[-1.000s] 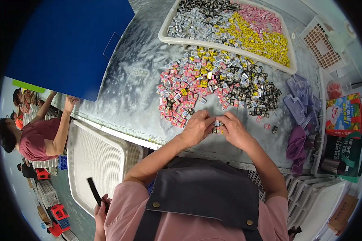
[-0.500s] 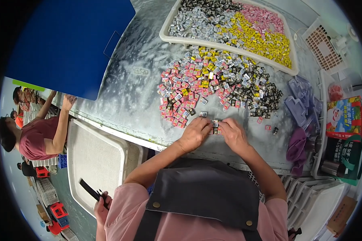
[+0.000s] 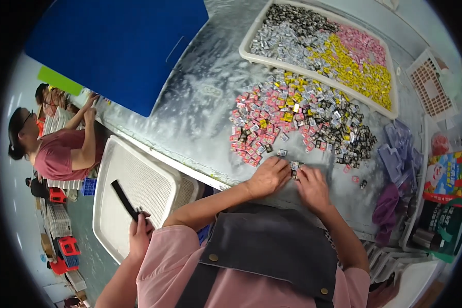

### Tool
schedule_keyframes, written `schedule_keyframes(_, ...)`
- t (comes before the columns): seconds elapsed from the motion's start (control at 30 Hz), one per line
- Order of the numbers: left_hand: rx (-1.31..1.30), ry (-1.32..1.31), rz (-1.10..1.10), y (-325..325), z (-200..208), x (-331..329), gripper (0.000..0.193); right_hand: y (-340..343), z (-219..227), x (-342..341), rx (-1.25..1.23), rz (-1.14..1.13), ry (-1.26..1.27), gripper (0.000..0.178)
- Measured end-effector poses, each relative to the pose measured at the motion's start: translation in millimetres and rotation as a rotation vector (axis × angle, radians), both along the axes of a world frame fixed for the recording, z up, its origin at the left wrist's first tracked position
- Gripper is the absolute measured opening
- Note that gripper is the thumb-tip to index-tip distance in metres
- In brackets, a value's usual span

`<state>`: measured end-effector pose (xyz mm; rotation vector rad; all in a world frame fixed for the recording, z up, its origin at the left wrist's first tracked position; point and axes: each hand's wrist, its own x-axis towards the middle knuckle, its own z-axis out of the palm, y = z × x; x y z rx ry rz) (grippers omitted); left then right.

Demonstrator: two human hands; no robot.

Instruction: Sorting and arranging small colorful toy components on a workbench.

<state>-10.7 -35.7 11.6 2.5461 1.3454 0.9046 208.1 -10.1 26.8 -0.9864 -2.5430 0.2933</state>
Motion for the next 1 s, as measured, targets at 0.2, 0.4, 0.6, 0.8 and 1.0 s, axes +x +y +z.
schedule_keyframes(0.2, -0.781, 0.046, 0.06, -6, 61, -71, 0.028, -3, 54, 63, -0.616, -0.004, -0.293, 0.02)
schedule_keyframes(0.4, -0.639, 0.052, 0.101, 39, 159, -78, 0.039, -3, 85, 64, -0.898, 0.234, -0.318, 0.026)
schedule_keyframes(0.6, -0.74, 0.279, 0.369, -17, 190, -167, 0.048, 17, 132, 109, -0.749, 0.125, -0.51, 0.03)
schedule_keyframes(0.8, -1.115, -1.05, 0.428, -112, 86, -54, 0.033, -5, 177, 114, -1.044, 0.016, -0.486, 0.029)
schedule_keyframes(1.0, -1.225, -0.492, 0.238, -71, 121, -98, 0.043, -46, 176, 91, -0.722, -0.197, -0.169, 0.026)
